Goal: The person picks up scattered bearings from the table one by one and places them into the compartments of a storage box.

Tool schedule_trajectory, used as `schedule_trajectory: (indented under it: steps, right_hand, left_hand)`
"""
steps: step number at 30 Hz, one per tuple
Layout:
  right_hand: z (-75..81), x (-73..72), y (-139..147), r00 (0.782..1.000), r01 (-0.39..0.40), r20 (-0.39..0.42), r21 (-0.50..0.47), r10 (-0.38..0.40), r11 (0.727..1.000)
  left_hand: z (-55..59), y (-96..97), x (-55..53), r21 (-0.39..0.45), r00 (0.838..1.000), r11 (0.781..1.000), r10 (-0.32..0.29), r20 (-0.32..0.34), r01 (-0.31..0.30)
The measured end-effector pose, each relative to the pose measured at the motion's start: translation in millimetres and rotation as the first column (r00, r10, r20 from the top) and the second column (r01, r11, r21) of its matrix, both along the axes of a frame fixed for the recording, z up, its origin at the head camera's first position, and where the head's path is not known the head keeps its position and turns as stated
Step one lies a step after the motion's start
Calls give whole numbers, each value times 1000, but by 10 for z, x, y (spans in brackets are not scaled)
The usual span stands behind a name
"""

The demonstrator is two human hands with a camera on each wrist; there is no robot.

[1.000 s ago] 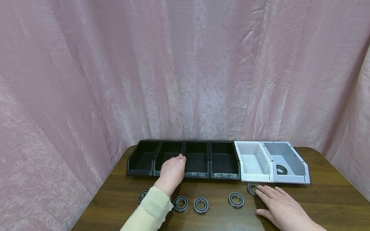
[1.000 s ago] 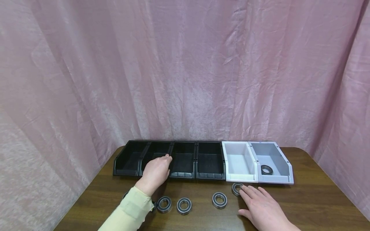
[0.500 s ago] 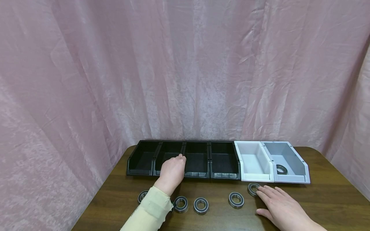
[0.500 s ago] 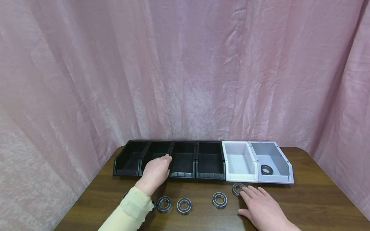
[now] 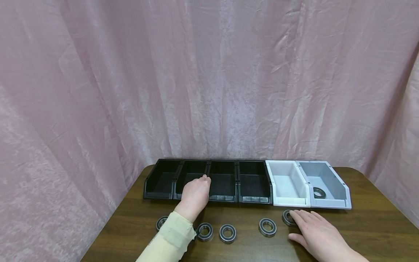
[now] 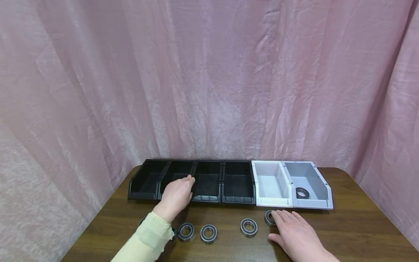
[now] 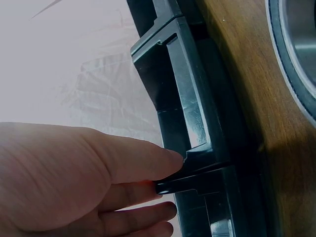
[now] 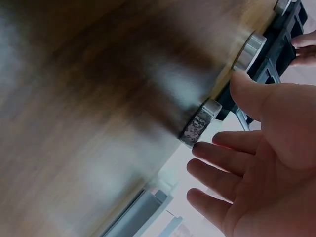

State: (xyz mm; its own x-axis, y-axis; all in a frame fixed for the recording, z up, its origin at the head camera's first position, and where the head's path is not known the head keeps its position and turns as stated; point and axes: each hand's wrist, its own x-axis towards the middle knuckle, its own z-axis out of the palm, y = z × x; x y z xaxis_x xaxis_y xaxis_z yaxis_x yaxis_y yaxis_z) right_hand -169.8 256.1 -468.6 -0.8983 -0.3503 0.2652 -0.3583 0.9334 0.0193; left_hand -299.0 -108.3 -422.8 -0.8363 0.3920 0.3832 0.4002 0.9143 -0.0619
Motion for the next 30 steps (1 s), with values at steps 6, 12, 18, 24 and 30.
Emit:
schedule_trajectory:
  steps: [6,12,18,24,30]
  right_hand:
    - [3,-60,-35,1000,14,22,13,-15,1000]
    - [-35,-88,-63,997,-11,-81,22,13,1000]
    - [-70,-118,-73,994,-1,-109,3,2,1000]
    - [-71,-158,-74,997,24,-74,-1,-24,1000]
    - [-46,-188,-88,998,44,-37,12,-43,999]
  left_hand:
    - [6,-5,0,1,1000,1000,-6,-13,6]
    - [11,-1,2,-5,1000,1000,-6,-7,6]
    - [9,0,11,-2,1000,1000,-7,-7,7]
    - [14,-1,14,-5,1000,1000,-8,-8,8]
    - [17,-3,16,1,1000,1000,-18,-16,18]
